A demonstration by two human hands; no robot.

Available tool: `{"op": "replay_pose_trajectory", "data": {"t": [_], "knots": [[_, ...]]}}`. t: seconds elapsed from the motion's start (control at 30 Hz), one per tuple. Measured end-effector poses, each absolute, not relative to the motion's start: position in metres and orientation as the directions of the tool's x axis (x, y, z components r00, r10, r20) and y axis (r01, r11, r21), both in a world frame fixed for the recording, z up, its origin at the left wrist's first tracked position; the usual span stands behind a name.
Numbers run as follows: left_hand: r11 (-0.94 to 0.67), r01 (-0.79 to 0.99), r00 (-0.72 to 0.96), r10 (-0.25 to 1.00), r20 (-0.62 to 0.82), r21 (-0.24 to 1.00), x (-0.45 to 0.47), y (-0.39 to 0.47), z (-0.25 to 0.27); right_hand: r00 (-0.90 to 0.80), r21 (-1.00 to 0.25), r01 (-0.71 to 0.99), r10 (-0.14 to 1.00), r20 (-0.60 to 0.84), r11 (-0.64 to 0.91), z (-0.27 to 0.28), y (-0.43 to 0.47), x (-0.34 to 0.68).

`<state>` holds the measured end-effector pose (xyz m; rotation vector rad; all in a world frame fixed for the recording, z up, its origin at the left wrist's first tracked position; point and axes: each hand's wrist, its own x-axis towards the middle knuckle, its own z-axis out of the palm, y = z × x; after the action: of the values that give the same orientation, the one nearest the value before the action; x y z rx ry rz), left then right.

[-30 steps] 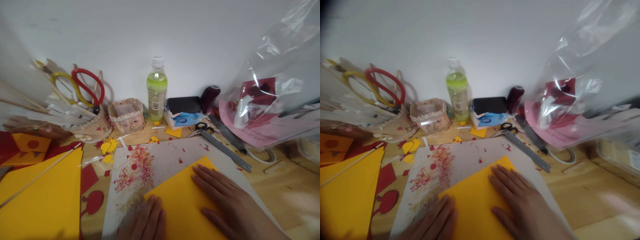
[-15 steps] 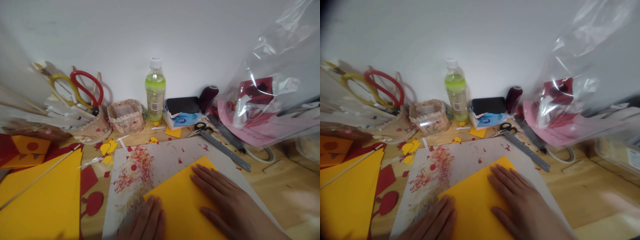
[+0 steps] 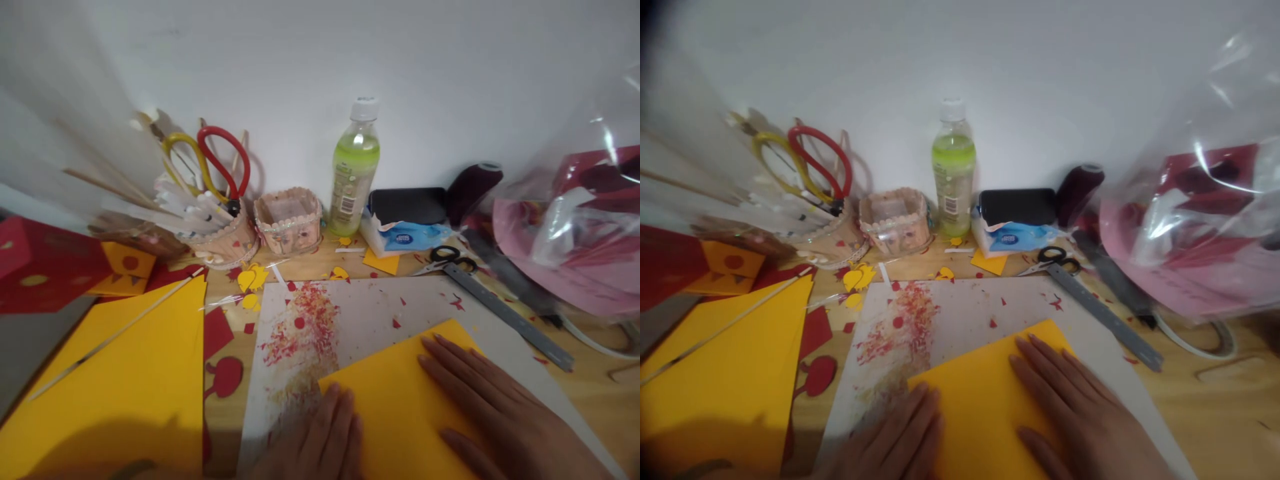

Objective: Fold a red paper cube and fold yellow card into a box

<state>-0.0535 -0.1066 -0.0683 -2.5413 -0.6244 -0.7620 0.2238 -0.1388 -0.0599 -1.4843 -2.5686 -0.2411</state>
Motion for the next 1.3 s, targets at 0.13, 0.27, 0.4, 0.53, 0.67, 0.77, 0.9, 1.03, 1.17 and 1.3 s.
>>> {"op": "replay_pose_trajectory", "data": {"t": [0.13, 0.27, 0.4, 0.53, 0.67, 0.77, 0.9, 1.03, 1.17, 1.3], "knots": [[-0.816, 0.524, 0.737, 0.292, 0.610, -0.243, -0.052, -0.106, -0.070, -0.524, 0.098, 0.851, 0.823, 0.219, 0.515, -0.069, -0.139, 0.229], [-0.822, 0.533, 0.702, 0.298, 0.647, -0.200, -0.051, -0.105, -0.070, -0.531, 0.114, 0.847, 0.819, 0.218, 0.519, -0.071, -0.138, 0.230], [-0.832, 0.525, 0.708, 0.311, 0.634, -0.178, -0.053, -0.105, -0.069, -0.536, 0.133, 0.844, 0.815, 0.219, 0.519, -0.067, -0.137, 0.228], [-0.830, 0.526, 0.711, 0.310, 0.631, -0.186, -0.053, -0.106, -0.070, -0.536, 0.136, 0.844, 0.812, 0.231, 0.519, -0.062, -0.137, 0.224], [-0.858, 0.497, 0.696, 0.307, 0.650, -0.127, -0.054, -0.104, -0.073, -0.520, 0.130, 0.854, 0.821, 0.236, 0.504, -0.057, -0.135, 0.220], [-0.898, 0.435, 0.733, 0.308, 0.607, -0.070, -0.055, -0.102, -0.074, -0.511, 0.111, 0.859, 0.827, 0.234, 0.499, -0.054, -0.135, 0.217], [-0.937, 0.328, 0.844, 0.232, 0.484, -0.124, -0.055, -0.098, -0.073, -0.480, 0.075, 0.877, 0.855, 0.198, 0.475, -0.052, -0.138, 0.216], [-0.940, 0.283, 0.883, 0.179, 0.434, -0.189, -0.055, -0.097, -0.071, -0.439, -0.005, 0.897, 0.892, 0.113, 0.442, -0.055, -0.141, 0.217], [-0.946, 0.266, 0.883, 0.163, 0.441, -0.184, -0.055, -0.097, -0.069, -0.407, -0.096, 0.906, 0.911, 0.074, 0.412, -0.057, -0.142, 0.217], [-0.952, 0.266, 0.868, 0.169, 0.467, -0.152, -0.054, -0.097, -0.069, -0.396, -0.150, 0.904, 0.917, 0.057, 0.400, -0.056, -0.141, 0.216]]}}
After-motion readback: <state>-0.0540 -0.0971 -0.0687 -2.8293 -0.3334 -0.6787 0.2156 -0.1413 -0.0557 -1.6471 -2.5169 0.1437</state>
